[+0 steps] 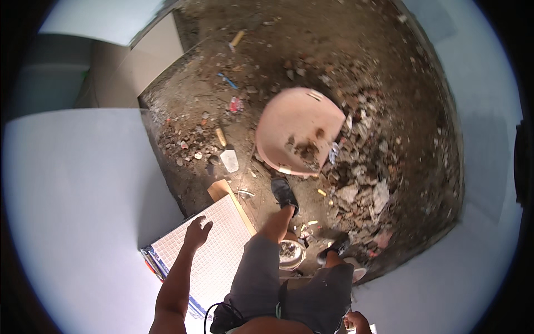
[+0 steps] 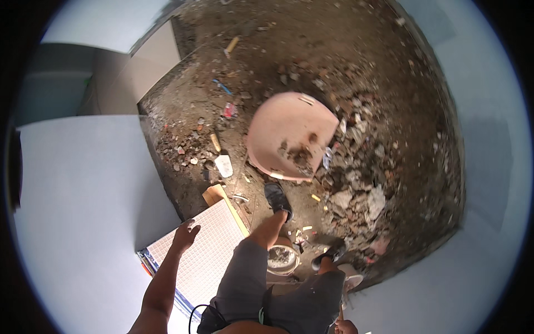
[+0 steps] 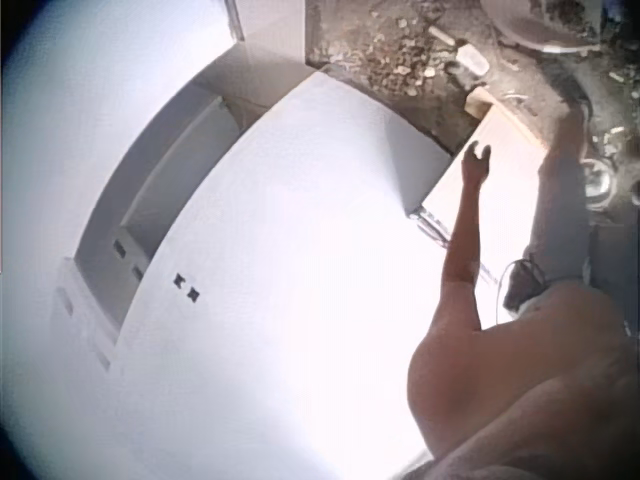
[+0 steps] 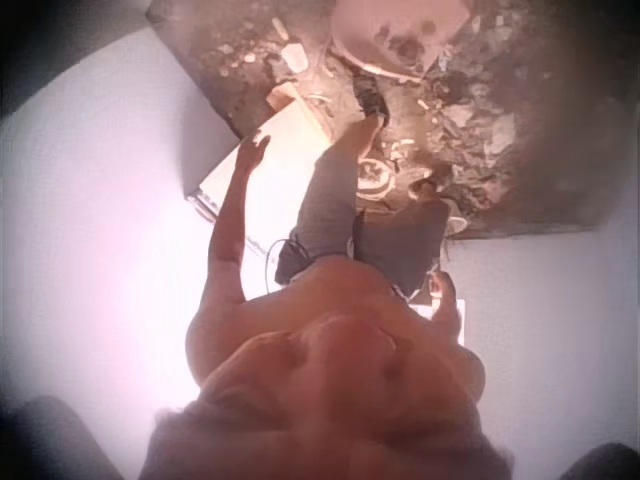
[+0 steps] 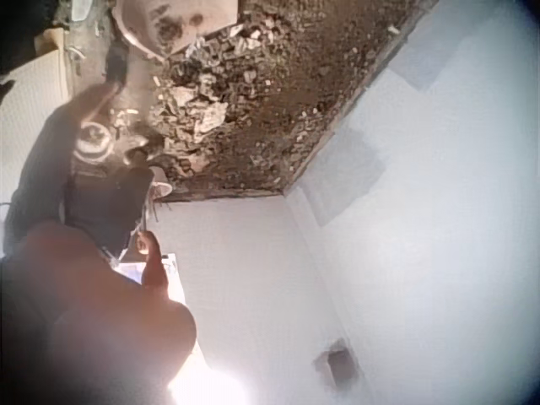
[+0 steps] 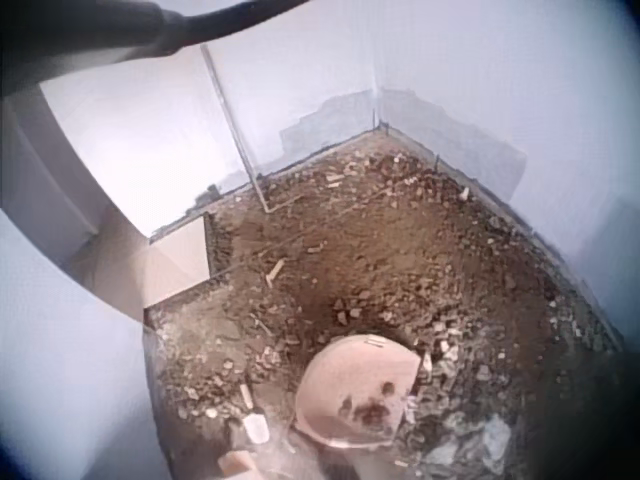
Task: The person spreads cement on the floor using a trowel, then places a large floor tile onto the prepared area. They use a rubber mallet to tap the tile into place, ensuring it is level and secure.
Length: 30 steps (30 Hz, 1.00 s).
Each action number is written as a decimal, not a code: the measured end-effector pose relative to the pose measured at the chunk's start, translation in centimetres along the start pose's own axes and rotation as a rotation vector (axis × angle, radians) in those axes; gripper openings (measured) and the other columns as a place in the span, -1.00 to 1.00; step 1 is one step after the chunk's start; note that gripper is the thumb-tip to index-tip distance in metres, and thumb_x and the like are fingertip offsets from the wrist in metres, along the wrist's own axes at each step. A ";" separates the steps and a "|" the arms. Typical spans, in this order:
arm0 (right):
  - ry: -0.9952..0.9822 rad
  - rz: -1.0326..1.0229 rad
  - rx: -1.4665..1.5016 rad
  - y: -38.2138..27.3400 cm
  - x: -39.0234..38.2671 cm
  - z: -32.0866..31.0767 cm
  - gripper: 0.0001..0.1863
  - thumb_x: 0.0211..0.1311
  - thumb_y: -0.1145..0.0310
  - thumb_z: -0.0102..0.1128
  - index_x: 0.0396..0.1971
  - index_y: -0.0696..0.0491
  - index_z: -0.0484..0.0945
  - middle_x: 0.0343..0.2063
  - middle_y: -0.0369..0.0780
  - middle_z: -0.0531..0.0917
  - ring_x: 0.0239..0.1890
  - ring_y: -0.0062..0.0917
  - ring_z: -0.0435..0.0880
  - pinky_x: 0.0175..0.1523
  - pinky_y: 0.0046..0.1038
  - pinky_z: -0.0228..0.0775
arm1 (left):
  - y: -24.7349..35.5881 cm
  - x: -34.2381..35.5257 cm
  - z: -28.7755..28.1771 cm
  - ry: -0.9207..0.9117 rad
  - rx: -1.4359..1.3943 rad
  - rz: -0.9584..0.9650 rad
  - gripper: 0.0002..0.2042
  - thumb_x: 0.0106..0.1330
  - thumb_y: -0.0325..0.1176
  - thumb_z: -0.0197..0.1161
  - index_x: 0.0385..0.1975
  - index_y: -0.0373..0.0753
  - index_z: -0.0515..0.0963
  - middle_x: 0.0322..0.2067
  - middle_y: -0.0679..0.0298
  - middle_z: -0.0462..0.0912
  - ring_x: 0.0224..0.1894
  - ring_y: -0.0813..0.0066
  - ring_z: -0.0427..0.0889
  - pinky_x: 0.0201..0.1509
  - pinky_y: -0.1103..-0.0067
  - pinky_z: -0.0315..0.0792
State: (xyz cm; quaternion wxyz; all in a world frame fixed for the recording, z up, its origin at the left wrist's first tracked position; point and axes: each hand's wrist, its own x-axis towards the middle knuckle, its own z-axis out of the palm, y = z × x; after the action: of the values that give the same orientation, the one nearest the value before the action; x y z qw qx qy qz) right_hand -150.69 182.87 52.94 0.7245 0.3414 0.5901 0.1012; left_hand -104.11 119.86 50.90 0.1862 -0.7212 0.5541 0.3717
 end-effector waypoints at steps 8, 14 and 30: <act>0.283 -0.120 -0.117 -23.9 -16.5 1.3 -0.68 0.37 0.20 0.03 -0.58 0.00 0.37 -0.72 -0.26 0.31 -0.73 -0.50 0.29 -0.64 -0.34 0.12 | -13.5 0.2 -6.9 0.094 -0.312 -0.331 -0.40 0.31 0.04 0.23 0.16 -0.35 0.47 0.09 -0.15 0.56 0.13 -0.01 0.58 0.22 0.30 0.45; 0.483 -0.293 -0.227 -40.7 -28.6 11.1 -0.64 0.35 0.32 0.12 -0.62 -0.01 0.22 -0.77 -0.32 0.11 -0.78 -0.53 0.08 -0.62 -0.36 -0.01 | -15.8 -2.8 -6.6 0.064 -0.375 -0.485 -0.37 0.28 0.11 0.23 0.15 -0.32 0.49 0.06 -0.17 0.58 0.13 -0.03 0.57 0.23 0.27 0.43; 0.641 -0.499 -0.600 -74.5 -38.8 33.3 -0.71 0.23 0.21 0.36 -0.42 0.12 0.51 -0.76 -0.28 0.44 -0.79 -0.51 0.43 -0.66 -0.33 0.36 | -8.8 30.7 -25.3 0.055 -0.483 -0.445 -0.38 0.27 0.05 0.24 0.15 -0.36 0.48 0.04 -0.17 0.58 0.12 -0.06 0.55 0.22 0.24 0.39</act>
State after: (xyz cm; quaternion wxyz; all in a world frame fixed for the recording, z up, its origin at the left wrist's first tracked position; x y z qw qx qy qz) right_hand -150.00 93.47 40.02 0.5752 -0.0819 0.7914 0.1898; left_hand -84.15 85.17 43.36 0.0714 -0.8576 0.2835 0.4232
